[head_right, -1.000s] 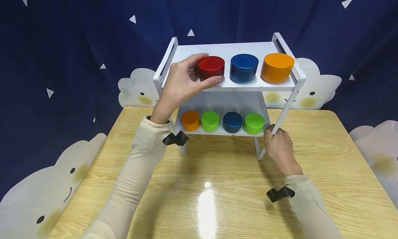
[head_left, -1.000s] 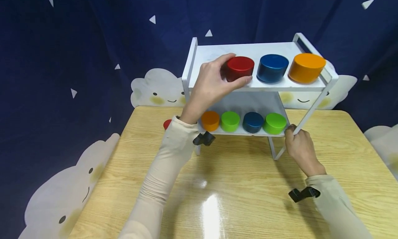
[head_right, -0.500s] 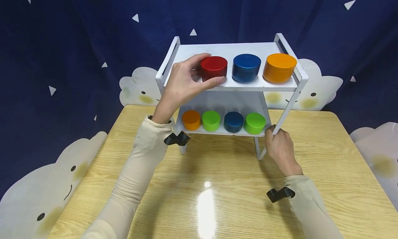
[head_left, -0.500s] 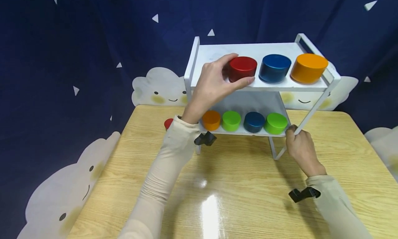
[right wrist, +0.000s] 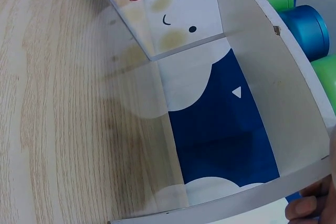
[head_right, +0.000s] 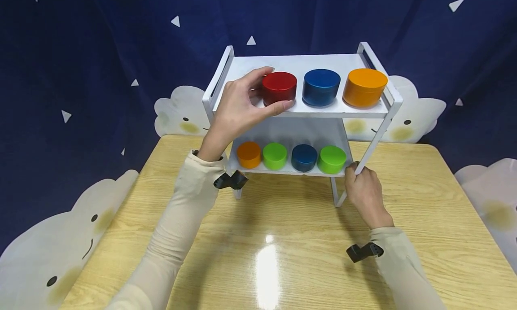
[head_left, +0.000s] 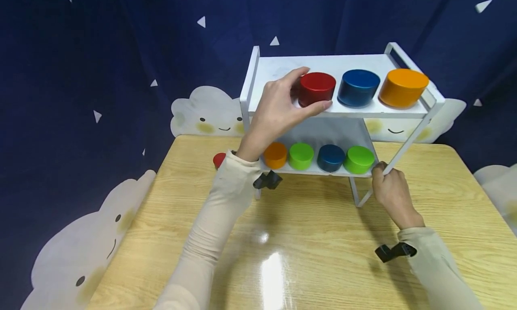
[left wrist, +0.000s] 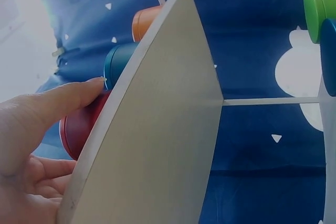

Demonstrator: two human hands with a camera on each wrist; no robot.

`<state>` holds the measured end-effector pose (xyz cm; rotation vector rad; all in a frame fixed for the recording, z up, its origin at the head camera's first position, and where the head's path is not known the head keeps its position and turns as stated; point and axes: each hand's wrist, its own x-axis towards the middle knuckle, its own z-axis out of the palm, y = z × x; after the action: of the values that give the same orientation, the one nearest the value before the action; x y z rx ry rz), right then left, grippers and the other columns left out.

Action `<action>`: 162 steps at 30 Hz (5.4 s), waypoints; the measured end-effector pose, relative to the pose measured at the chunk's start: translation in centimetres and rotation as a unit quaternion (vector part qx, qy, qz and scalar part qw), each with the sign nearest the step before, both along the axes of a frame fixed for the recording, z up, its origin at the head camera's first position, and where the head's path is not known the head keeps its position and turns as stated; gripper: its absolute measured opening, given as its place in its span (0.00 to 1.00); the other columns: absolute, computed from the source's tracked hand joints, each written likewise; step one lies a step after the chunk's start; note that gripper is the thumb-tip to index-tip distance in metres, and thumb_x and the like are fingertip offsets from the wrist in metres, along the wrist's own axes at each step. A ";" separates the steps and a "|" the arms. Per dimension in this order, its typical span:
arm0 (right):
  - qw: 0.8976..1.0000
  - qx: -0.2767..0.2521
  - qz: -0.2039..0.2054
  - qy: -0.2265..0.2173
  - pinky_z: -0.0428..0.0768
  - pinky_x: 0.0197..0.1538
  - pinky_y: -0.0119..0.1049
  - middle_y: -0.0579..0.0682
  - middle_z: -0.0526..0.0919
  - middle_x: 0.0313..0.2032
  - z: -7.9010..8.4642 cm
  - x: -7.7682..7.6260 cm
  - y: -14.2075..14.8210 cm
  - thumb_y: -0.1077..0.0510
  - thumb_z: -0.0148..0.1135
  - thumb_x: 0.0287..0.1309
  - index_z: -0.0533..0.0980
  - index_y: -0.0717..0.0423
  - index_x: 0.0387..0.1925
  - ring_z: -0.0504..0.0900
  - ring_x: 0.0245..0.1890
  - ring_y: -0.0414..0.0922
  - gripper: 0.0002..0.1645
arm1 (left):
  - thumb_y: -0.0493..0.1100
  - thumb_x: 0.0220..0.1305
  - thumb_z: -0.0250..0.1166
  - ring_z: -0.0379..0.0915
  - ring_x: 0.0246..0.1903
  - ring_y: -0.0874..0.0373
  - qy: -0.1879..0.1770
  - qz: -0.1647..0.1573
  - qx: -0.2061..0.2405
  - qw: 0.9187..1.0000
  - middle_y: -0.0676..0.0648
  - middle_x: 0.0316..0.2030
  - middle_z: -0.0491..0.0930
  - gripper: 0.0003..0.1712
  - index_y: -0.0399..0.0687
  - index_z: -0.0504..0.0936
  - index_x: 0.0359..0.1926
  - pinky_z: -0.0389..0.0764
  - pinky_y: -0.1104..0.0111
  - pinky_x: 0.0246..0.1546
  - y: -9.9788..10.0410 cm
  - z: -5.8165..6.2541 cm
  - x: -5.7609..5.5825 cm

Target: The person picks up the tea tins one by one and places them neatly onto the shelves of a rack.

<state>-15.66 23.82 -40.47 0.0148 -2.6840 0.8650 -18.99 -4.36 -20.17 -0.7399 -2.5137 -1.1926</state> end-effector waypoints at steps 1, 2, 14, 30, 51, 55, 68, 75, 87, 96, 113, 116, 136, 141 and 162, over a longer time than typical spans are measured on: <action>1.000 0.000 0.000 0.000 0.62 0.14 0.39 0.53 0.62 0.14 0.0 0.0 0.0 0.52 0.24 0.70 0.61 0.58 0.20 0.62 0.14 0.49 0.27 | 0.52 0.53 0.73 0.78 0.43 0.60 0.000 0.002 0.001 1.000 0.46 0.55 0.79 0.43 0.41 0.68 0.66 0.74 0.82 0.44 0.0 0.0 0.1; 1.000 0.001 0.001 0.000 0.62 0.15 0.39 0.53 0.62 0.14 0.0 0.0 0.0 0.52 0.24 0.70 0.61 0.58 0.20 0.62 0.14 0.49 0.26 | 0.52 0.53 0.73 0.79 0.43 0.60 0.000 0.003 0.003 1.000 0.46 0.54 0.80 0.43 0.41 0.68 0.66 0.74 0.82 0.44 -0.1 0.0 0.1; 1.000 -0.002 0.005 0.007 0.62 0.15 0.39 0.53 0.62 0.14 0.1 0.0 0.1 0.53 0.24 0.70 0.62 0.58 0.20 0.63 0.15 0.49 0.26 | 0.52 0.52 0.73 0.76 0.40 0.61 0.008 0.002 0.007 1.000 0.47 0.50 0.81 0.39 0.43 0.72 0.62 0.73 0.81 0.41 0.1 0.1 0.4; 1.000 -0.006 0.004 -0.006 0.64 0.14 0.39 0.52 0.62 0.14 -0.2 -0.1 -0.1 0.52 0.25 0.70 0.63 0.59 0.21 0.64 0.15 0.48 0.26 | 0.53 0.49 0.76 0.78 0.50 0.57 0.052 0.024 0.023 0.998 0.44 0.53 0.81 0.43 0.39 0.72 0.63 0.74 0.79 0.50 -0.8 -0.3 1.1; 1.000 -0.007 -0.009 -0.006 0.64 0.17 0.40 0.54 0.63 0.15 -0.1 0.0 0.1 0.52 0.26 0.69 0.62 0.58 0.19 0.66 0.19 0.53 0.26 | 0.39 0.48 0.76 0.83 0.42 0.49 0.277 0.016 0.143 0.950 0.37 0.43 0.84 0.27 0.29 0.80 0.49 0.78 0.71 0.50 -5.6 -4.4 4.6; 1.000 0.000 -0.005 -0.006 0.65 0.19 0.39 0.54 0.64 0.15 0.1 0.0 0.1 0.53 0.25 0.69 0.63 0.58 0.20 0.67 0.19 0.53 0.26 | 0.38 0.48 0.76 0.83 0.41 0.50 0.288 0.028 0.159 0.944 0.38 0.42 0.85 0.25 0.30 0.81 0.47 0.79 0.70 0.49 -6.1 -5.3 4.7; 1.000 -0.007 -0.007 -0.017 0.66 0.17 0.40 0.55 0.65 0.15 0.1 0.1 0.1 0.51 0.23 0.69 0.63 0.59 0.21 0.68 0.18 0.53 0.28 | 0.33 0.53 0.71 0.84 0.38 0.49 0.256 0.124 0.274 0.919 0.39 0.40 0.85 0.16 0.32 0.83 0.44 0.80 0.65 0.47 -10.9 -10.6 2.1; 1.000 -0.011 -0.006 -0.019 0.65 0.17 0.40 0.54 0.63 0.15 0.1 0.0 0.1 0.51 0.24 0.69 0.62 0.58 0.21 0.66 0.18 0.51 0.27 | 0.32 0.52 0.71 0.82 0.43 0.42 0.216 0.185 0.242 0.928 0.34 0.44 0.83 0.21 0.27 0.81 0.48 0.79 0.60 0.51 -12.6 -14.3 -0.5; 0.999 -0.010 -0.009 -0.032 0.65 0.17 0.40 0.52 0.61 0.15 -0.5 0.5 0.3 0.51 0.23 0.70 0.62 0.58 0.21 0.65 0.17 0.50 0.27 | 0.50 0.56 0.71 0.71 0.58 0.40 0.028 0.243 0.102 0.964 0.33 0.59 0.74 0.38 0.35 0.71 0.63 0.74 0.52 0.56 -15.9 -22.6 -4.3; 1.000 -0.003 -0.006 -0.022 0.66 0.16 0.39 0.51 0.60 0.14 -0.9 0.8 0.2 0.52 0.24 0.71 0.62 0.58 0.21 0.64 0.16 0.49 0.27 | 0.49 0.53 0.73 0.72 0.55 0.35 -0.083 0.273 0.048 0.957 0.28 0.57 0.73 0.43 0.32 0.68 0.64 0.80 0.51 0.46 -17.4 -27.1 -5.1; 1.000 0.001 -0.003 0.008 0.67 0.17 0.39 0.52 0.61 0.14 -0.2 0.5 0.0 0.53 0.25 0.71 0.62 0.58 0.21 0.66 0.17 0.50 0.25 | 0.44 0.51 0.75 0.76 0.52 0.38 -0.126 0.296 0.038 0.946 0.28 0.52 0.77 0.42 0.30 0.69 0.63 0.79 0.53 0.50 -17.1 -28.7 -6.4; 1.000 0.001 -0.004 0.005 0.68 0.17 0.39 0.52 0.62 0.15 -0.1 0.4 0.0 0.53 0.25 0.71 0.62 0.58 0.21 0.67 0.18 0.51 0.26 | 0.44 0.51 0.75 0.75 0.52 0.38 -0.131 0.302 0.046 0.943 0.28 0.52 0.76 0.41 0.31 0.68 0.63 0.78 0.53 0.51 -17.2 -28.8 -6.5; 1.000 -0.003 -0.008 0.005 0.66 0.17 0.39 0.52 0.62 0.14 -0.3 0.5 -0.1 0.53 0.26 0.70 0.62 0.58 0.20 0.66 0.17 0.51 0.26 | 0.44 0.53 0.72 0.75 0.52 0.39 -0.148 0.313 0.043 0.937 0.30 0.53 0.77 0.37 0.33 0.71 0.62 0.79 0.53 0.50 -17.4 -28.3 -6.0; 1.000 -0.007 -0.007 0.007 0.66 0.18 0.39 0.53 0.63 0.15 -0.3 0.5 -0.1 0.53 0.27 0.70 0.62 0.58 0.20 0.67 0.18 0.51 0.25 | 0.44 0.53 0.72 0.77 0.50 0.40 -0.146 0.307 0.053 0.939 0.32 0.51 0.78 0.35 0.35 0.73 0.60 0.79 0.54 0.49 -17.5 -27.7 -5.8; 1.000 -0.012 -0.003 -0.005 0.65 0.17 0.39 0.51 0.61 0.15 -0.1 0.4 0.1 0.52 0.26 0.71 0.62 0.58 0.21 0.64 0.17 0.49 0.26 | 0.46 0.49 0.75 0.81 0.41 0.49 -0.038 0.245 0.063 0.967 0.38 0.40 0.85 0.26 0.37 0.82 0.48 0.79 0.60 0.43 -15.9 -20.9 -4.7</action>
<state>-15.28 23.91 -40.54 -0.0039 -2.6808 0.8973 -23.66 -20.23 -41.03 -0.0294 -2.4418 -1.1917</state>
